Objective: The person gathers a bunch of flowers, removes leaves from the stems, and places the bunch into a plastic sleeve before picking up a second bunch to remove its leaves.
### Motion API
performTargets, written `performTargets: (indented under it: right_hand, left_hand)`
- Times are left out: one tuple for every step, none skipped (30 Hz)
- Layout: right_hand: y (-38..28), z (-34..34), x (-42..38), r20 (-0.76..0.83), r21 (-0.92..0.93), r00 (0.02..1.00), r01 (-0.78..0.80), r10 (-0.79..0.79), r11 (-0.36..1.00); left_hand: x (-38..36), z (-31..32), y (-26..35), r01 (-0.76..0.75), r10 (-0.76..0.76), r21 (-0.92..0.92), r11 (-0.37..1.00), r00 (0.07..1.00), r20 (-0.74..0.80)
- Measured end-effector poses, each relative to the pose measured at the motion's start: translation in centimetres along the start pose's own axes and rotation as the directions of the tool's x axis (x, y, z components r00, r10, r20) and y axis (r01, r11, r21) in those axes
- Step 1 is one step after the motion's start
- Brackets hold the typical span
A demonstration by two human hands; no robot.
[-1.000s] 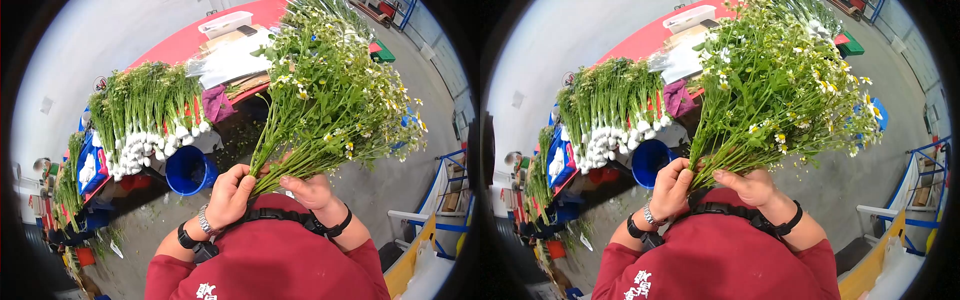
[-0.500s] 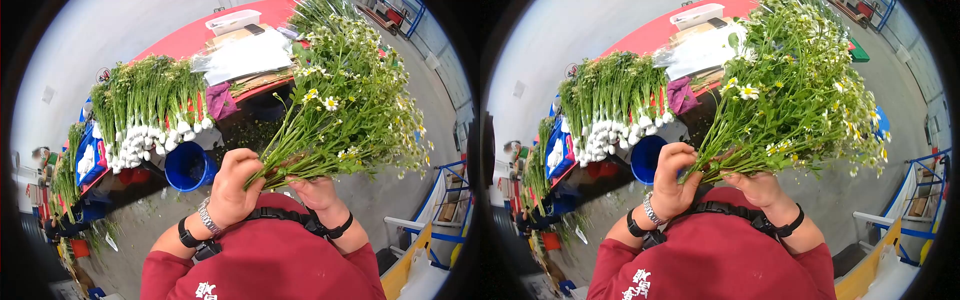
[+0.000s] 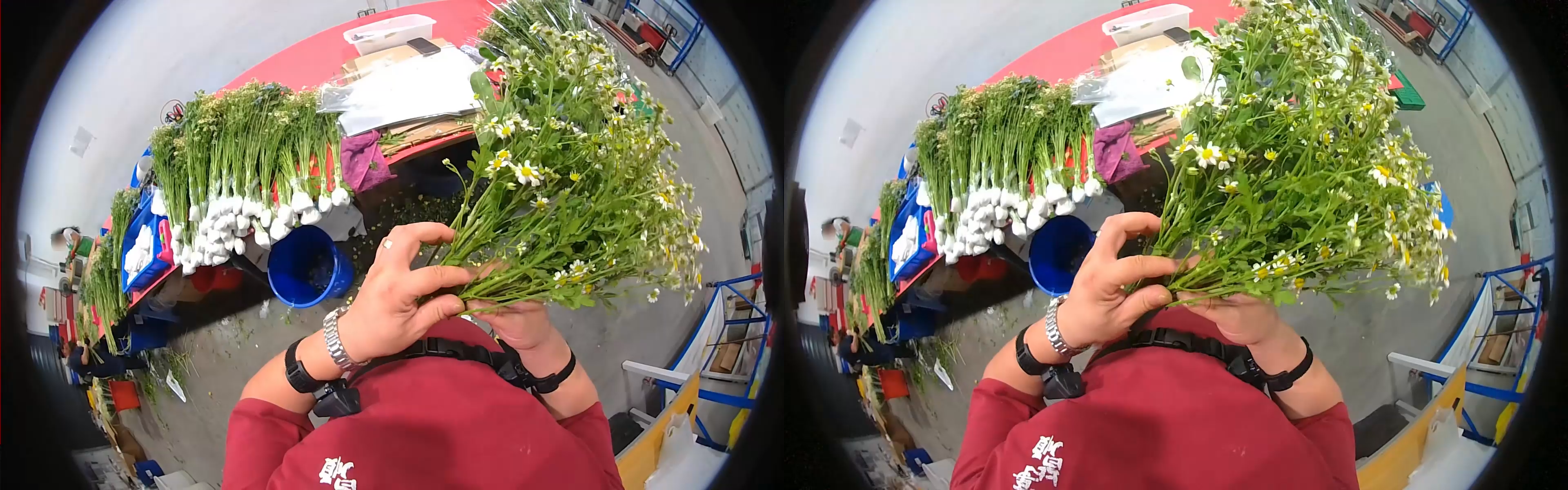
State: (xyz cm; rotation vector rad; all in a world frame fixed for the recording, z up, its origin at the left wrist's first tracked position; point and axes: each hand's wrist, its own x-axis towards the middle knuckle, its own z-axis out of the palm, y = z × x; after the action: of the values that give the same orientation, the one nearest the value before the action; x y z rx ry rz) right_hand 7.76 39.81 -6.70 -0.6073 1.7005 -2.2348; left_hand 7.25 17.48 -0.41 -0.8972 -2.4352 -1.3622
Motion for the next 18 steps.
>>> performTargets:
  right_hand:
    - [0.3,0.0,-0.1,0.018,-0.005,0.999,0.030,-0.030,1.000]
    - [0.3,0.1,-0.1,0.018,-0.005,0.999,0.029,-0.029,1.000]
    - [0.4,0.2,-0.1,0.026,0.122,1.000,-0.013,0.010,0.992]
    - [0.5,0.3,-0.1,0.040,0.247,0.998,-0.056,0.048,0.967]
    - [0.5,0.3,-0.1,0.042,0.245,0.998,-0.058,0.050,0.968]
    - [0.6,0.1,-0.1,0.058,0.240,0.997,-0.066,0.054,0.968]
    - [0.7,0.0,-0.1,0.073,0.236,0.996,-0.075,0.059,0.969]
    - [0.7,0.0,-0.2,0.075,0.236,0.995,-0.076,0.059,0.969]
    - [0.8,-0.1,-0.3,0.067,0.271,0.990,-0.134,0.120,0.953]
    - [0.8,-0.1,-0.3,0.061,0.306,0.982,-0.191,0.181,0.933]
    - [0.7,-0.1,-0.3,0.063,0.304,0.981,-0.194,0.183,0.933]
    - [0.6,-0.1,-0.3,0.059,0.268,0.985,-0.174,0.164,0.948]
    - [0.5,0.0,-0.3,0.055,0.231,0.988,-0.154,0.145,0.961]
    - [0.4,0.2,-0.2,0.057,0.230,0.988,-0.156,0.147,0.960]
    - [0.3,0.3,-0.1,0.012,0.285,0.990,-0.135,0.137,0.949]
    - [0.3,0.4,-0.1,-0.034,0.338,0.991,-0.110,0.129,0.935]
    - [0.3,0.4,-0.1,-0.033,0.337,0.991,-0.112,0.131,0.935]
    - [0.3,0.4,-0.1,-0.057,0.387,0.993,-0.075,0.105,0.919]
  left_hand:
    - [0.0,-0.1,-0.3,0.000,0.000,0.000,1.000,1.000,0.000]
    - [0.0,-0.3,-0.5,0.012,-0.011,-0.048,0.999,1.000,0.018]
    - [0.0,-0.3,-0.7,0.024,-0.020,-0.096,0.995,0.999,0.036]
    - [-0.2,-0.2,-0.8,0.025,-0.021,-0.097,0.995,0.999,0.035]
    - [-0.3,-0.1,-0.9,0.024,-0.021,-0.084,0.996,0.999,0.027]
    - [-0.3,-0.1,-0.9,0.022,-0.021,-0.069,0.997,1.000,0.019]
    - [-0.4,-0.1,-0.8,0.024,-0.023,-0.068,0.997,1.000,0.018]
    - [-0.4,-0.1,-0.8,0.001,-0.001,-0.006,1.000,1.000,0.011]
    - [-0.5,-0.1,-0.7,-0.021,0.021,0.054,0.998,1.000,0.006]
    - [-0.5,0.0,-0.5,-0.020,0.020,0.054,0.998,1.000,0.003]
    - [-0.5,0.0,-0.3,-0.043,0.044,0.100,0.994,0.999,-0.012]
    - [-0.6,0.1,-0.2,-0.064,0.069,0.147,0.987,0.997,-0.027]
    - [-0.9,0.2,-0.3,-0.062,0.067,0.147,0.987,0.997,-0.029]
    - [-1.1,0.3,-0.5,-0.057,0.064,0.102,0.993,0.996,-0.068]
    - [-1.3,0.4,-0.5,-0.054,0.060,0.056,0.997,0.992,-0.107]
    - [-1.6,0.3,-0.4,-0.053,0.059,0.055,0.997,0.992,-0.108]
    - [-1.9,0.1,-0.3,-0.001,-0.004,-0.028,1.000,0.988,-0.153]
    - [-2.2,-0.2,-0.2,0.049,-0.070,-0.115,0.992,0.979,-0.192]
